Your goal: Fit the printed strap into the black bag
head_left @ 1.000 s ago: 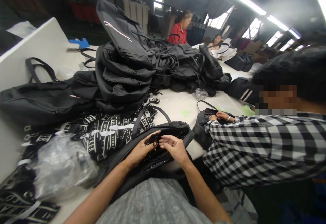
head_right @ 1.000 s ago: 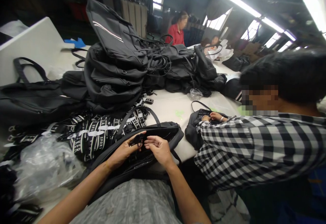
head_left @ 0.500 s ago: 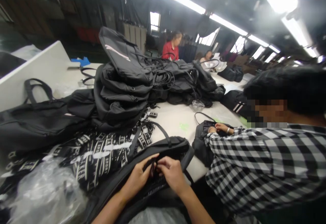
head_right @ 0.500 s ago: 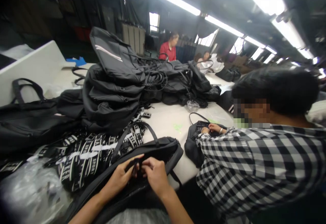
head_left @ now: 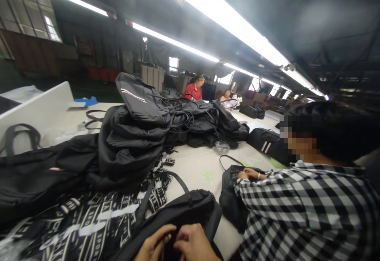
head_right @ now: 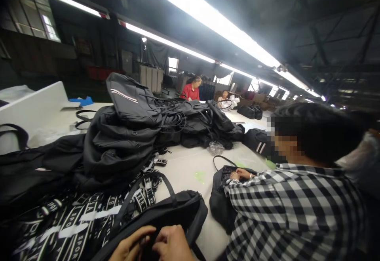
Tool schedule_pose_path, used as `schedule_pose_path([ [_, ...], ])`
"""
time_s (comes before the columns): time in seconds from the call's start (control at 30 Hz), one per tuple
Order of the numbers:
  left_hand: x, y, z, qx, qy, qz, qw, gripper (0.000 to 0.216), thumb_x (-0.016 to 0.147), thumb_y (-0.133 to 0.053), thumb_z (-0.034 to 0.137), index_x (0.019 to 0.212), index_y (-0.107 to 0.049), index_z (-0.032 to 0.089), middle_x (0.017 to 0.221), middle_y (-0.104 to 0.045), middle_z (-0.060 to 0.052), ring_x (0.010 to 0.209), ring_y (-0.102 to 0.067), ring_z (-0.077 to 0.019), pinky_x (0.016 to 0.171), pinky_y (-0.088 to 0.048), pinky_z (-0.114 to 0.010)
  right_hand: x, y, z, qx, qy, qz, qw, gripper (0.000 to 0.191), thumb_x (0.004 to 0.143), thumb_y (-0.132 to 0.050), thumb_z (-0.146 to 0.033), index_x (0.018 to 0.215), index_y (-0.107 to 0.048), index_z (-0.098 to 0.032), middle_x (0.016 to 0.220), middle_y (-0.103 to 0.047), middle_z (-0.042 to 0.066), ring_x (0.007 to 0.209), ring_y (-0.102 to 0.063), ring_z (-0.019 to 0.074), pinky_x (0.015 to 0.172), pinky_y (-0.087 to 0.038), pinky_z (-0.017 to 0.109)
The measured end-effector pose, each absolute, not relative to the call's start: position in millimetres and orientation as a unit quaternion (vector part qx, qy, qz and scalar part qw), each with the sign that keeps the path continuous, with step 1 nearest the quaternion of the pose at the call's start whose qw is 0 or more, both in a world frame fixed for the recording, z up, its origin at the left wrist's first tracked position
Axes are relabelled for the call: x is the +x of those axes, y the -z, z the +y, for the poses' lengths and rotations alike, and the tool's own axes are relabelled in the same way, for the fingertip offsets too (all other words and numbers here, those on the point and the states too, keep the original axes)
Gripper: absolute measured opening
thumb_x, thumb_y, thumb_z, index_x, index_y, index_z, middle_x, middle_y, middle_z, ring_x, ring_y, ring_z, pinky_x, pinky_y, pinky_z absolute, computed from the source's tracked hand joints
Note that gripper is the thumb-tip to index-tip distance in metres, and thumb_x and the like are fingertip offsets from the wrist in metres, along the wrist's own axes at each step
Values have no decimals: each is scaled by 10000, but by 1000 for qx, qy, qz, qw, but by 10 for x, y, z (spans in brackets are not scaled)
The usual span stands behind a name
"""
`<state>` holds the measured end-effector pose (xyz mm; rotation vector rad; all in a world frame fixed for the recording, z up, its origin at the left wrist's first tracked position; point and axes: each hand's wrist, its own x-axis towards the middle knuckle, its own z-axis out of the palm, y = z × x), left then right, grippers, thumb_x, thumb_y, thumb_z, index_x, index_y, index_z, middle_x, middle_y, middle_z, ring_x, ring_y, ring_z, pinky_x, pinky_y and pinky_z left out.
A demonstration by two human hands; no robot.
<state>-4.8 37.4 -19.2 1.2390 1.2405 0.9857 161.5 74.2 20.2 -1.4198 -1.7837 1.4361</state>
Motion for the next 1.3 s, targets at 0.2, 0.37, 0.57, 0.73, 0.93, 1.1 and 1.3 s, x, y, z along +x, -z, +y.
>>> schedule_pose_path([
  [0.2,-37,165,274,509,-400,564,513,556,775,-496,584,1143,-652,197,961,-679,-80,578,-566,-175,511,-493,-284,1724,-448,569,-490,-471,-687,257,129,782,-592,-237,699,-669,-176,612,-655,-8,434,-521,76,438,-379,183],
  [0.37,-45,188,311,503,-419,582,482,274,691,-637,440,856,-719,237,1018,-703,-58,1071,-588,-270,1024,-410,-362,1707,-322,545,-479,-607,-570,277,253,792,-600,-383,853,-606,-138,713,-702,45,480,-602,109,422,-443,193],
  [0.57,61,130,294,480,-434,553,524,286,736,-602,447,882,-700,220,984,-707,-64,991,-612,-267,981,-428,-343,1715,-322,540,-477,-644,-523,290,331,727,-673,-427,833,-588,-125,739,-720,79,487,-631,126,403,-448,187],
  [0.73,58,42,291,486,-439,542,527,263,745,-603,449,831,-691,217,904,-702,-51,927,-614,-248,960,-435,-328,1679,-321,525,-484,-628,-545,274,286,729,-666,-399,807,-623,-127,667,-700,41,438,-591,100,366,-405,163],
  [0.93,55,2,267,502,-440,540,512,274,774,-578,420,898,-687,201,966,-704,-47,988,-606,-250,979,-433,-339,1663,-313,535,-490,-638,-513,300,290,702,-693,-393,771,-561,-144,623,-692,38,441,-608,123,389,-455,194],
  [1.1,57,-29,268,531,-428,526,509,273,809,-538,415,880,-678,192,947,-703,-42,972,-612,-239,955,-442,-331,1670,-317,557,-488,-636,-513,306,319,708,-691,-392,830,-506,-162,609,-689,18,444,-615,133,416,-495,221],
  [1.3,61,21,267,540,-418,524,508,285,792,-549,424,885,-681,190,958,-708,-51,977,-617,-243,985,-430,-355,1648,-307,575,-490,-618,-537,300,280,751,-648,-390,830,-526,-151,595,-677,14,457,-625,138,427,-501,226],
])
